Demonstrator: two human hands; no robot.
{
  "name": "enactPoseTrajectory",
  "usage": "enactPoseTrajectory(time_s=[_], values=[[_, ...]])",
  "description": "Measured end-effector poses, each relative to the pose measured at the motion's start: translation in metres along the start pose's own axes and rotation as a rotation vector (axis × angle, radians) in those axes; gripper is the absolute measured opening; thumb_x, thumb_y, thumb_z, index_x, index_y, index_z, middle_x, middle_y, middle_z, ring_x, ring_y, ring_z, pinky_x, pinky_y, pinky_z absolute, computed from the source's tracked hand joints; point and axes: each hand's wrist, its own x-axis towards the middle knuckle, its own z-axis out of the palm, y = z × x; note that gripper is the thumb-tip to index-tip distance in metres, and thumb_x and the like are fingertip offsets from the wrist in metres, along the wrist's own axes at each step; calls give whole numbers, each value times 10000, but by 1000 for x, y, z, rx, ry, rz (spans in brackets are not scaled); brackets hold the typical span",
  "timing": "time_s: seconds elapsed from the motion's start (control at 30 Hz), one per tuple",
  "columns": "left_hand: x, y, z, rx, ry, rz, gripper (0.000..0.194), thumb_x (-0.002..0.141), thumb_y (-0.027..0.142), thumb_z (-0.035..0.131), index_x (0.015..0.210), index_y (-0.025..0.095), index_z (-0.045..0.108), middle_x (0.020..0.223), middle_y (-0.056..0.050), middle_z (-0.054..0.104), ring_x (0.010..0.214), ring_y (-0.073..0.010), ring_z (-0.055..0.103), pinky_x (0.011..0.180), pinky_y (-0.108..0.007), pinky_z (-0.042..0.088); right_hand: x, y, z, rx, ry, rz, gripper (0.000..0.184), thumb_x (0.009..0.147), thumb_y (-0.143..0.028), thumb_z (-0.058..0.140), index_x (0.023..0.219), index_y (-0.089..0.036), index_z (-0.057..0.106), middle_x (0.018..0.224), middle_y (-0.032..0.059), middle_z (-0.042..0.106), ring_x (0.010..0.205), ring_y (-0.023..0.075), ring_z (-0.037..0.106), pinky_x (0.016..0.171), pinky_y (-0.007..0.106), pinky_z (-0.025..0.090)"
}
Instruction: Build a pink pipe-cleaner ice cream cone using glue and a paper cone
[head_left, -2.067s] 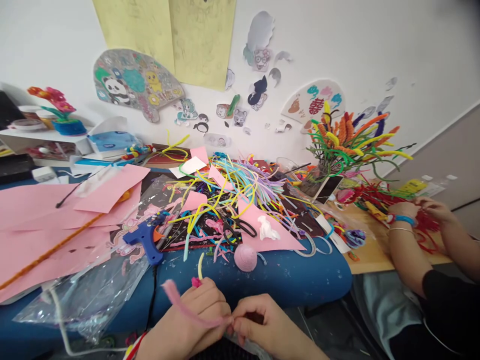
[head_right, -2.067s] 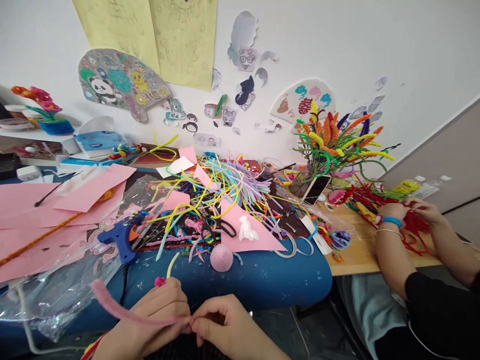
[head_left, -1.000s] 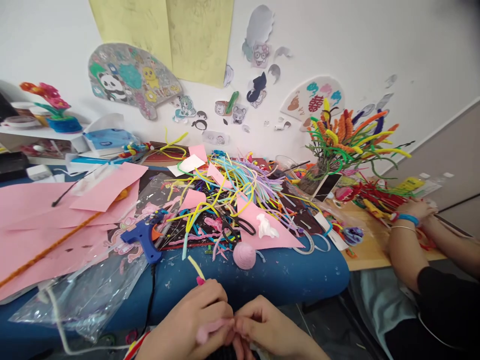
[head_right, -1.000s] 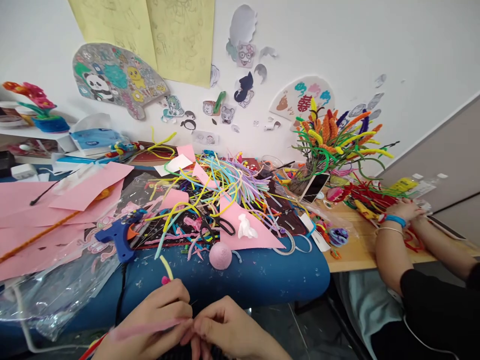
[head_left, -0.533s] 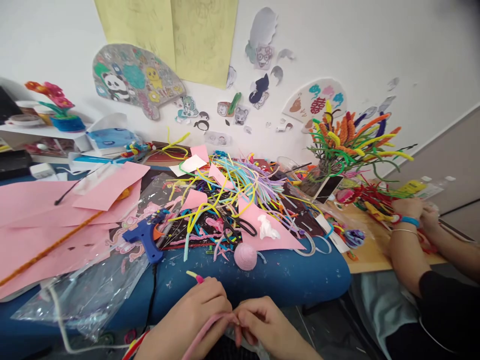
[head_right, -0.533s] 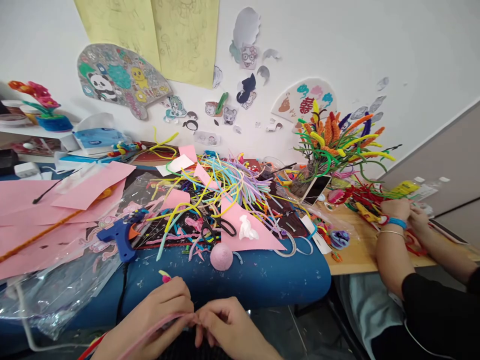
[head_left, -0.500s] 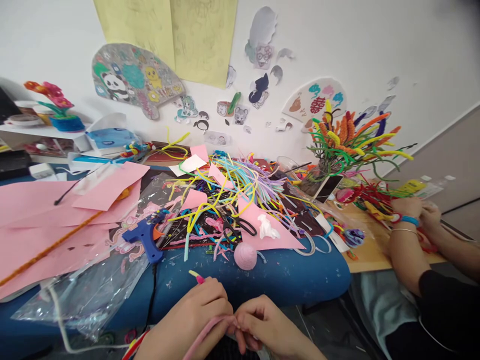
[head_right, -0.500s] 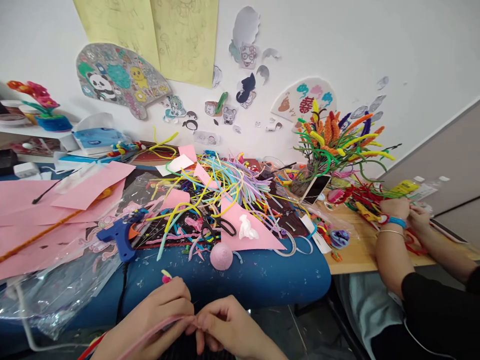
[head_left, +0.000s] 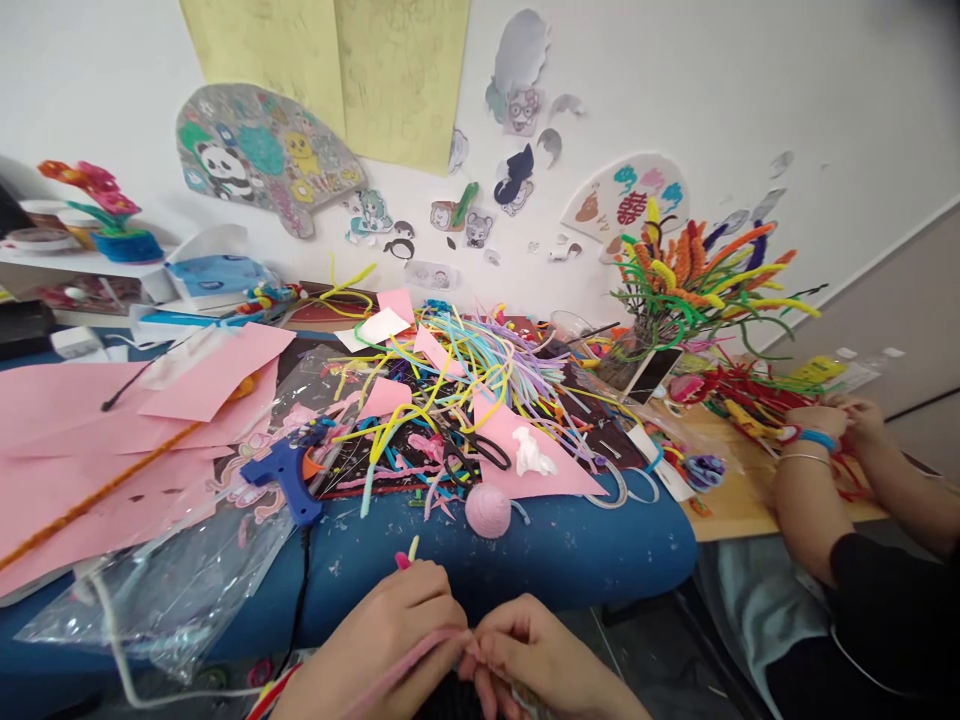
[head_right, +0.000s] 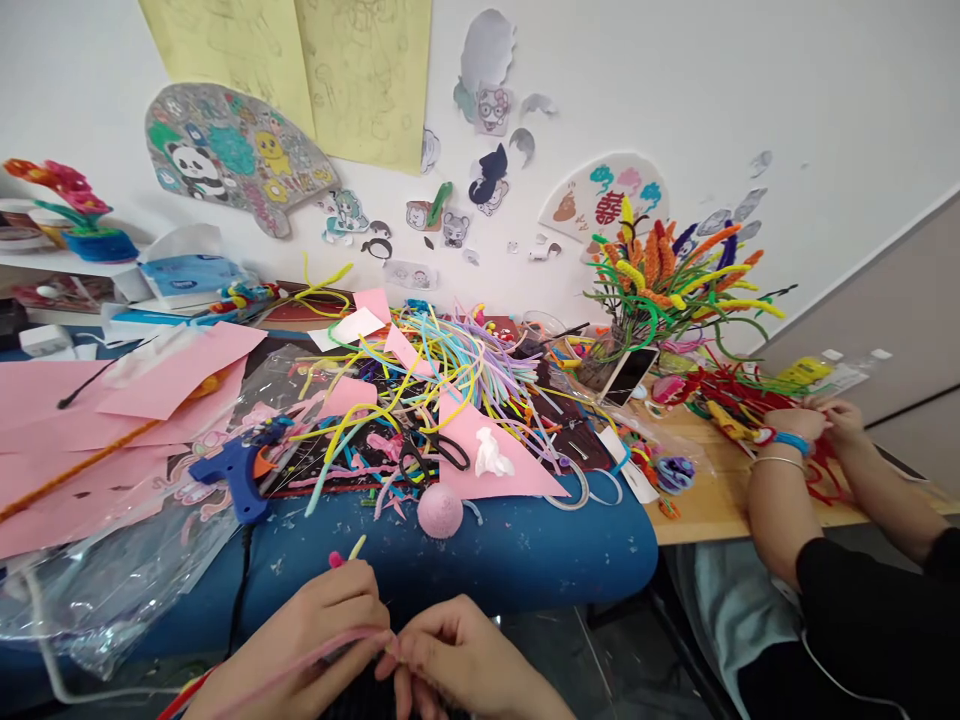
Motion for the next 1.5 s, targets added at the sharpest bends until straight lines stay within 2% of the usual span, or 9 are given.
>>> enactPoseTrajectory(time_s=[0.3,0.5,0.77,0.93,1.0,1.17,1.27,1.33,1.5], values=[[-6,-8,17,-181,105,-358,303,958,187,501,667,172,584,625,14,604,579,-110,542,543,-215,390,-4,-1,7,-1172,501,-951,230,991,-145,506,1070,-111,719,728,104,745,628,176,666,563,270,510],[-4,-2,3,-42,48,-117,247,949,140,496,736,185,612,706,8,669,669,-129,592,647,-245,409,5,-5,8,-431,117,-205,600,1028,-526,367,762,-109,708,549,8,617,352,57,456,345,165,402],[-6,-9,8,-117,94,-326,294,942,170,467,683,168,607,646,-7,630,578,-123,575,562,-236,399,1,5,10,-1095,573,-915,222,983,-165,527,984,-132,746,670,84,723,579,160,632,523,259,468],[-5,-7,6,39,91,-98,203,905,119,503,743,182,609,679,-1,631,620,-137,574,598,-253,387,4,-2,11,-217,230,-156,600,929,-658,484,729,-132,693,568,14,596,408,67,455,385,180,373],[-5,-7,5,98,85,-37,212,902,122,509,727,191,605,654,5,621,611,-145,564,590,-265,367,6,-3,10,-109,86,-44,680,881,-749,462,728,-123,682,500,-30,521,337,39,349,323,161,298],[-4,-8,10,-47,63,-275,273,928,168,489,687,175,616,644,1,647,574,-123,563,572,-236,372,4,1,14,-881,530,-682,395,1030,-330,464,780,-149,711,571,32,627,509,114,543,472,224,412],[-3,-8,15,-182,-19,-457,320,937,201,485,646,164,613,586,20,625,525,-101,509,522,-214,338,2,2,15,-1240,575,-974,175,971,-121,532,968,-115,707,626,48,679,538,152,569,498,278,421],[-3,-8,16,-215,-44,-489,313,948,246,507,689,160,659,584,26,627,522,-100,495,518,-214,328,0,0,12,-1288,564,-997,193,1000,-129,487,995,-110,679,677,53,699,564,154,583,525,284,440],[-7,-14,10,-241,-28,-396,300,962,335,563,777,163,726,674,3,707,575,-109,592,538,-192,387,-11,-16,-9,-1078,282,-564,398,1059,-404,376,1010,-187,706,750,20,704,644,129,632,561,231,449]])
